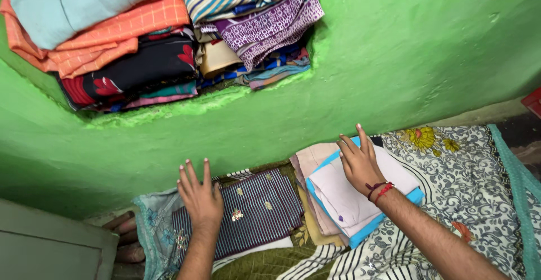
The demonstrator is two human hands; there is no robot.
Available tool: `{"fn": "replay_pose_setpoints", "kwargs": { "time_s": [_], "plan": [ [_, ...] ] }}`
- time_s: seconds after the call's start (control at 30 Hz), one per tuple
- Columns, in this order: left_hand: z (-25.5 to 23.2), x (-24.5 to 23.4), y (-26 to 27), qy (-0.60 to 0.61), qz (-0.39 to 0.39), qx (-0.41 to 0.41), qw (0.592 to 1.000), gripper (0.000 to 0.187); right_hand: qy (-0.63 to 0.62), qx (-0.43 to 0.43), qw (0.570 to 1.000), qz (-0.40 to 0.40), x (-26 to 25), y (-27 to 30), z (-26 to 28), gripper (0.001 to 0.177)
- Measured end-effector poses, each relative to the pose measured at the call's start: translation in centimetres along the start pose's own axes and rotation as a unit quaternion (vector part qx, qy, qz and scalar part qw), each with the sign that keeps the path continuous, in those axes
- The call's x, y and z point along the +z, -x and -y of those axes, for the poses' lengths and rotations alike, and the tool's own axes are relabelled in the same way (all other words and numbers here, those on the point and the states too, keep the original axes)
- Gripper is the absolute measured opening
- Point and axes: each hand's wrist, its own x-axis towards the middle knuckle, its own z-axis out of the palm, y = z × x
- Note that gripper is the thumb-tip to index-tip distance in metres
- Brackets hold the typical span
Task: The person folds several pieces of clothing on a bed and places them into a wall shelf. The person folds a striped shirt, a light blue shirt, a pink shirt, a blue shirt, and a beige shirt, then stacks them in the shelf.
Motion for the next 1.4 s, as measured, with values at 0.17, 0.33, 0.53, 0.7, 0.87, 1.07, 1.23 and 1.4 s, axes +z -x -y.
{"fn": "replay_pose_setpoints", "kwargs": {
  "time_s": [0.17, 0.33, 0.53, 0.7, 0.87, 1.07, 1.23, 1.4],
  "plan": [
    [-2.6, 0.5, 1.1, 0.037, -0.006, 0.034, 0.999, 0.082, -0.012, 0.008, 1.000, -0.001, 0.3, 2.5, -0.4, 0.035],
    [-4.9, 0.7, 1.7, 0.058, -0.011, 0.050, 0.997, 0.083, -0.014, 0.005, 1.000, 0.007, 0.7, 4.4, -0.7, 0.035],
    [-6.5, 1.2, 2.7, 0.076, -0.009, 0.065, 0.995, 0.082, -0.015, 0.016, 0.999, 0.023, 1.1, 6.4, -1.4, 0.035],
    [-7.4, 2.2, 3.8, 0.086, 0.010, 0.055, 0.995, 0.082, -0.016, 0.032, 0.999, 0.033, 1.8, 8.0, -2.3, 0.036],
    [-8.5, 3.5, 4.8, 0.074, 0.037, 0.069, 0.994, 0.082, -0.027, 0.055, 0.997, 0.052, 2.9, 9.8, -3.2, 0.036],
    [-10.5, 4.3, 6.2, 0.113, 0.078, 0.080, 0.987, 0.079, -0.033, 0.092, 0.991, 0.088, 4.9, 11.8, -3.1, 0.044],
    [-12.7, 4.8, 7.5, 0.141, 0.128, 0.066, 0.979, 0.076, 0.011, 0.120, 0.980, 0.160, 6.9, 12.8, -1.1, 0.065],
    [-14.6, 5.1, 9.1, 0.178, 0.154, 0.060, 0.970, 0.069, 0.023, 0.121, 0.958, 0.257, 6.9, 14.0, 1.8, 0.084]
  ]
}}
